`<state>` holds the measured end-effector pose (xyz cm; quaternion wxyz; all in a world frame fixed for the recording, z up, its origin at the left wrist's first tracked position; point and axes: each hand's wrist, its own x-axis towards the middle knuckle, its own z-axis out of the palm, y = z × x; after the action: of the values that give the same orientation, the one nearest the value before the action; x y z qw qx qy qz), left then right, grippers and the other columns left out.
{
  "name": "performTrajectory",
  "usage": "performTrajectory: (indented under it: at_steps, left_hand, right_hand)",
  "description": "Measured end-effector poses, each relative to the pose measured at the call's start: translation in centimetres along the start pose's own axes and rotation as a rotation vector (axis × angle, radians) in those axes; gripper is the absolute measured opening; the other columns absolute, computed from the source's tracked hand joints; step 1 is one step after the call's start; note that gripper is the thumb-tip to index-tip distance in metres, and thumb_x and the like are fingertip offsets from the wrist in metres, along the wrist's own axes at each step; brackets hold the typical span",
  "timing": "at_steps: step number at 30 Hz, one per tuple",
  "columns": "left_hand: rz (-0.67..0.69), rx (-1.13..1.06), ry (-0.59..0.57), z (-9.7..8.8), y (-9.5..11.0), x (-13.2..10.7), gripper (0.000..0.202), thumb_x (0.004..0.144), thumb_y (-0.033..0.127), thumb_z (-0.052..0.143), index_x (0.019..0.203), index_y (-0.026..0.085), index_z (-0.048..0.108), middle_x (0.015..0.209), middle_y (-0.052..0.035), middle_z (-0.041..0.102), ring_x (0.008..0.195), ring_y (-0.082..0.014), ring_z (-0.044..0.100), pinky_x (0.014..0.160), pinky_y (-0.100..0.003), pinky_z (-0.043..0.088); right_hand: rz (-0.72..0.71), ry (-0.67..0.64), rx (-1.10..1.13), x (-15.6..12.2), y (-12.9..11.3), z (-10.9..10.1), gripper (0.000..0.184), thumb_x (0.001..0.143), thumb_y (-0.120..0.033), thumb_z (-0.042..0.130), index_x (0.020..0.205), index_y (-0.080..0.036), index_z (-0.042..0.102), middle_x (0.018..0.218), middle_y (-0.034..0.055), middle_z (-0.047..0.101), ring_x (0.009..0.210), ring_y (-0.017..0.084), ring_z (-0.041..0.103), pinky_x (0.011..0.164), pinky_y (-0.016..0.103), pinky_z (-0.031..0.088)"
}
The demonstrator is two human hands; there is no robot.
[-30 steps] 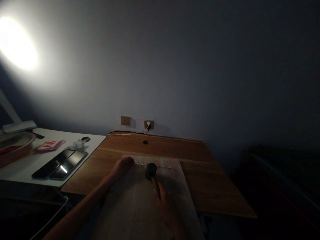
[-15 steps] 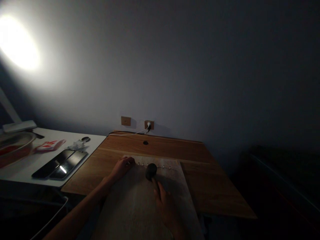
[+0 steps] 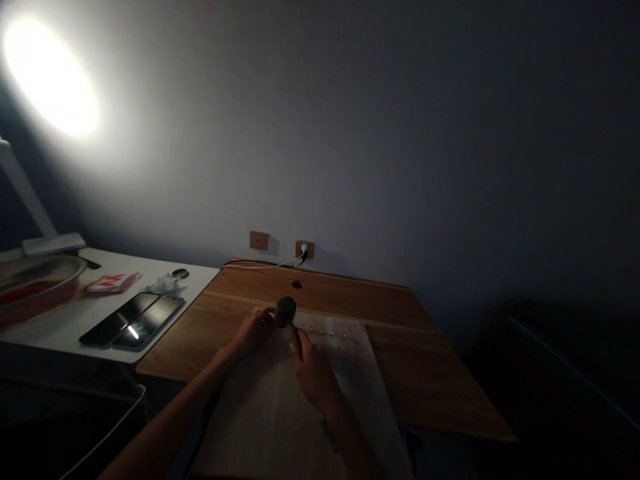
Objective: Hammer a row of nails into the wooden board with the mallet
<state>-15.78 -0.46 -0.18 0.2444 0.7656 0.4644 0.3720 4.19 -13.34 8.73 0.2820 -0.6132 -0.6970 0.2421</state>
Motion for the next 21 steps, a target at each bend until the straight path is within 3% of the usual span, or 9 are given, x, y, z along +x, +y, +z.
performTrajectory:
  at_steps: [3,8,14,17,21]
  left_hand:
    - [-0.007,0.009,0.025,0.2,-0.3,0.0,0.042,0.076,0.007,0.056,0.116,0.016,0.066,0.092,-0.0067,0.073,0.082,-0.0186,0.066,0.077,-0.027,0.051]
    - [0.014,-0.008,0.055,0.5,-1.0,0.0,0.045,0.078,0.011,0.057,0.122,0.016,0.064,0.094,-0.0063,0.074,0.088,-0.0212,0.067,0.082,-0.031,0.051]
    - [0.023,-0.001,0.061,0.7,-1.3,0.0,0.048,0.079,0.010,0.056,0.125,0.016,0.062,0.098,-0.0075,0.073,0.087,-0.0209,0.066,0.080,-0.031,0.051]
    - [0.017,-0.003,0.043,0.5,-0.9,-0.1,0.049,0.078,0.007,0.056,0.126,0.017,0.060,0.093,-0.0054,0.073,0.084,-0.0189,0.067,0.079,-0.029,0.051]
    - [-0.015,0.029,0.016,0.1,-0.1,-0.2,0.048,0.078,0.007,0.056,0.125,0.017,0.060,0.094,-0.0052,0.073,0.087,-0.0186,0.067,0.082,-0.029,0.051]
  right_hand:
    - [0.008,-0.028,-0.118,1.6,-1.2,0.9,0.041,0.100,-0.030,0.040,0.131,-0.016,0.061,0.105,0.0137,0.075,0.096,0.025,0.071,0.079,0.031,0.047]
    - [0.053,-0.079,-0.235,2.2,-0.5,2.6,0.045,0.102,-0.032,0.038,0.138,-0.015,0.058,0.116,0.0166,0.073,0.107,0.027,0.070,0.086,0.033,0.048]
    - [0.058,-0.064,-0.143,2.7,0.1,3.0,0.047,0.099,-0.033,0.038,0.136,-0.014,0.060,0.111,0.0167,0.073,0.105,0.028,0.070,0.087,0.035,0.050]
    - [0.079,-0.028,0.073,2.0,0.5,3.0,0.045,0.094,-0.036,0.042,0.128,-0.014,0.063,0.091,0.0104,0.073,0.083,0.023,0.071,0.073,0.032,0.052]
    - [0.351,0.008,0.539,-1.3,2.9,1.8,0.055,0.084,-0.061,0.051,0.117,-0.018,0.062,0.066,-0.0031,0.059,0.040,0.012,0.050,0.038,0.025,0.040]
